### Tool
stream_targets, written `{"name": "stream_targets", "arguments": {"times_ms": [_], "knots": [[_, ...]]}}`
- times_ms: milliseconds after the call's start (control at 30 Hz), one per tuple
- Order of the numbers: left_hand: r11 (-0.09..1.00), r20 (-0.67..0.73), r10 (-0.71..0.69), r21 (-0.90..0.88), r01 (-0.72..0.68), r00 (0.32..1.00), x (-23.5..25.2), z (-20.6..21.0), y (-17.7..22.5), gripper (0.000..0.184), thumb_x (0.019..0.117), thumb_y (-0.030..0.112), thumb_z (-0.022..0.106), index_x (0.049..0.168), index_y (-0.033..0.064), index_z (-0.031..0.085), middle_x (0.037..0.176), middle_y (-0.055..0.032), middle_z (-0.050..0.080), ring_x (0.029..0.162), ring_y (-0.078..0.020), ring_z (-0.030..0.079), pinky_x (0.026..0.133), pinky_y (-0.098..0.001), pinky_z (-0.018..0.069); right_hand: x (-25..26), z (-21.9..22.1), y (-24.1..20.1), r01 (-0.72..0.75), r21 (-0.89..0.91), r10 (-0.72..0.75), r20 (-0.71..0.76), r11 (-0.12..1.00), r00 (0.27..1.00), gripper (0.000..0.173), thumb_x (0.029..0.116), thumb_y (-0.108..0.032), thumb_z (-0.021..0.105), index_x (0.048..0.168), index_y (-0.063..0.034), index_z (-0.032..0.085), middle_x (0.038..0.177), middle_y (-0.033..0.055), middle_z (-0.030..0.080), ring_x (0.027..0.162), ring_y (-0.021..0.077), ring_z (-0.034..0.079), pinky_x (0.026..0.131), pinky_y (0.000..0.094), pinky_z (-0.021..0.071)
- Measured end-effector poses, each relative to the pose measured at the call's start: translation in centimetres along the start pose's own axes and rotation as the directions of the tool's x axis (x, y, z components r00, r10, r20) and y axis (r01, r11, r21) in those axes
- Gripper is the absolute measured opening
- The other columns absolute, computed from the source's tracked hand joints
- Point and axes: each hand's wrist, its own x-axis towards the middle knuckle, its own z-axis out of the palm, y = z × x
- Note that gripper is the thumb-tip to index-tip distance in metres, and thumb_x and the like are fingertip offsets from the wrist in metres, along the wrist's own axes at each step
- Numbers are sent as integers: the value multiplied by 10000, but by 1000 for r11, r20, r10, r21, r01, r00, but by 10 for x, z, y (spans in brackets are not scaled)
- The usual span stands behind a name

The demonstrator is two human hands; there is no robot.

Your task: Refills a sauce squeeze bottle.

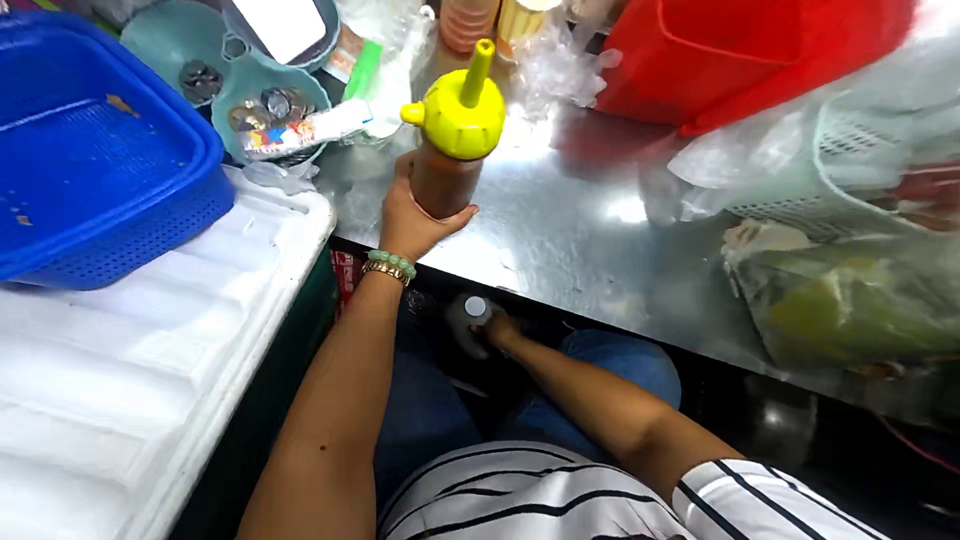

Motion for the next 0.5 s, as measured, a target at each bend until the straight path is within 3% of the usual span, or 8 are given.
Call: {"name": "stream_targets", "arguments": {"times_ms": [100, 167, 267, 333, 367, 433, 467, 500], "knots": [[1000, -4, 23, 3, -23, 1000, 0, 0, 1, 947, 637, 235, 946, 1383, -99, 467, 1230, -220, 663, 1137, -198, 661, 1030, -341, 502, 14, -2, -19, -92, 90, 100, -90, 992, 991, 522, 1087, -339, 504, 1372, 94, 562, 1434, 296, 551, 1390, 414, 489, 1156, 557, 361], [999, -13, 46, -14, -46, 999, -1, 1, 0, 929, 633, 231, 944, 1364, -104, 479, 1220, -215, 666, 1128, -181, 662, 1024, -324, 503, 24, 6, -24, -71, 215, 105, -154, 974, 982, 486, 1099, -297, 482, 1375, 95, 564, 1446, 294, 541, 1403, 399, 476, 1174, 531, 349], [995, -38, 98, -17, -99, 994, -2, 3, -3, 911, 622, 242, 942, 1339, -103, 499, 1203, -199, 674, 1121, -144, 661, 1020, -282, 501, 37, 14, -34, -41, 294, 83, -131, 955, 988, 416, 1092, -187, 477, 1405, 78, 541, 1472, 261, 528, 1409, 340, 476, 1178, 462, 360], [993, -44, 114, -6, -114, 992, -2, 3, -3, 892, 626, 241, 940, 1328, -102, 509, 1196, -198, 676, 1117, -139, 662, 1017, -274, 502, 40, 10, -42, -25, 223, 35, -41, 974, 999, 412, 1094, -151, 475, 1441, 69, 496, 1499, 243, 502, 1416, 297, 466, 1181, 400, 358], [992, -51, 124, 2, -124, 991, -2, 3, -3, 881, 627, 242, 937, 1319, -105, 516, 1189, -199, 679, 1110, -139, 664, 1011, -269, 502, 39, 4, -42, 13, 56, -16, 55, 998, 998, 449, 1110, -154, 427, 1489, 86, 432, 1555, 265, 437, 1474, 318, 403, 1221, 405, 297], [989, -60, 146, 11, -145, 988, -3, 4, -4, 873, 626, 250, 935, 1311, -104, 524, 1184, -194, 680, 1107, -130, 661, 1010, -250, 497, 33, -9, -33, 190, -209, -149, 197, 959, 969, 489, 1135, -196, 333, 1515, 109, 370, 1576, 287, 398, 1492, 308, 388, 1221, 350, 297], [987, -67, 162, 11, -162, 984, -3, 4, -5, 873, 624, 251, 935, 1307, -110, 528, 1180, -198, 681, 1105, -133, 664, 1009, -246, 497, 26, -11, -18, 401, -230, -374, 154, 887, 915, 474, 1131, -176, 333, 1443, 170, 422, 1469, 340, 489, 1391, 295, 509, 1133, 239, 373], [984, -73, 176, 14, -175, 982, -2, 5, -6, 872, 626, 255, 935, 1305, -113, 530, 1179, -202, 681, 1103, -139, 667, 1007, -250, 502, 39, 5, 8, 692, -63, -694, -109, 719, 712, 418, 1075, -96, 415, 1218, 280, 530, 1159, 440, 605, 1077, 337, 664, 922, 137, 460]]}}
